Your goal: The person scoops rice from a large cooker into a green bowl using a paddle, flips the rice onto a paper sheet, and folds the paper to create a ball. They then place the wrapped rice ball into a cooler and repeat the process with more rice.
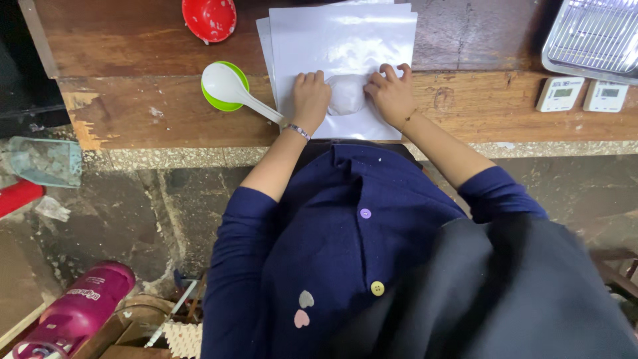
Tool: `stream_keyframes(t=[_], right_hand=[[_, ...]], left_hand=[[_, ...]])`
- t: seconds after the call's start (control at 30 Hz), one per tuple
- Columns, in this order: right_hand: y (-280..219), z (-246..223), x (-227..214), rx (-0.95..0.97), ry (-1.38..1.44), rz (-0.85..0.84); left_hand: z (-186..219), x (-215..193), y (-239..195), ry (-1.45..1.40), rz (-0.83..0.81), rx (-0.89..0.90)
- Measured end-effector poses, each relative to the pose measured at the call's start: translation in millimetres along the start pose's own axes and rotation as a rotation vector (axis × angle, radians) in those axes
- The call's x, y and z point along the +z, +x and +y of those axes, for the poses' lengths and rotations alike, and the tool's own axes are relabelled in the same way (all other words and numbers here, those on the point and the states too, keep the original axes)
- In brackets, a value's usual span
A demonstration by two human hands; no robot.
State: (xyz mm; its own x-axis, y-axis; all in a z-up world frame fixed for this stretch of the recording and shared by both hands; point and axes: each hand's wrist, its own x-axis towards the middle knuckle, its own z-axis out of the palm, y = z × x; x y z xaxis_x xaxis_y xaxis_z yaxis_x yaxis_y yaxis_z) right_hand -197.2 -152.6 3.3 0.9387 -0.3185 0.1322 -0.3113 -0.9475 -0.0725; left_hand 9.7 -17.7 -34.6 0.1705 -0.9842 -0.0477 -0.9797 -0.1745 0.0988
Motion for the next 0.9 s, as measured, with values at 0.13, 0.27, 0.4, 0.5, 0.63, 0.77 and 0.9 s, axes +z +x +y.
stream_keyframes(t=[0.13,0.27,0.4,0.5,0.63,0.77,0.9], right_hand=[[7,-6,-1,0.065,0.055,0.047],[2,-11,-9,0.100,0.093,0.128],[-6,-12,-23,0.193,0.189,0.188],[2,-9,-46,0.252,0.245,0.293],[3,-13,-76,0.254,0.338,0.262],[12,-22,-99,0.276,0.658,0.114],[26,-35,-102,0.385,1.337,-0.123]], left_hand=[[-2,10,24,-0.135,0.020,-0.089],[-1,18,47,-0.097,-0.250,-0.016],[-19,4,43,-0.394,-0.510,0.201],[-23,-29,18,-1.172,-0.544,0.135],[-15,-67,-8,-1.393,-0.446,0.188],[-18,-101,-26,-1.704,-0.473,0.088],[-28,-125,-42,-1.686,-0.458,0.034]])
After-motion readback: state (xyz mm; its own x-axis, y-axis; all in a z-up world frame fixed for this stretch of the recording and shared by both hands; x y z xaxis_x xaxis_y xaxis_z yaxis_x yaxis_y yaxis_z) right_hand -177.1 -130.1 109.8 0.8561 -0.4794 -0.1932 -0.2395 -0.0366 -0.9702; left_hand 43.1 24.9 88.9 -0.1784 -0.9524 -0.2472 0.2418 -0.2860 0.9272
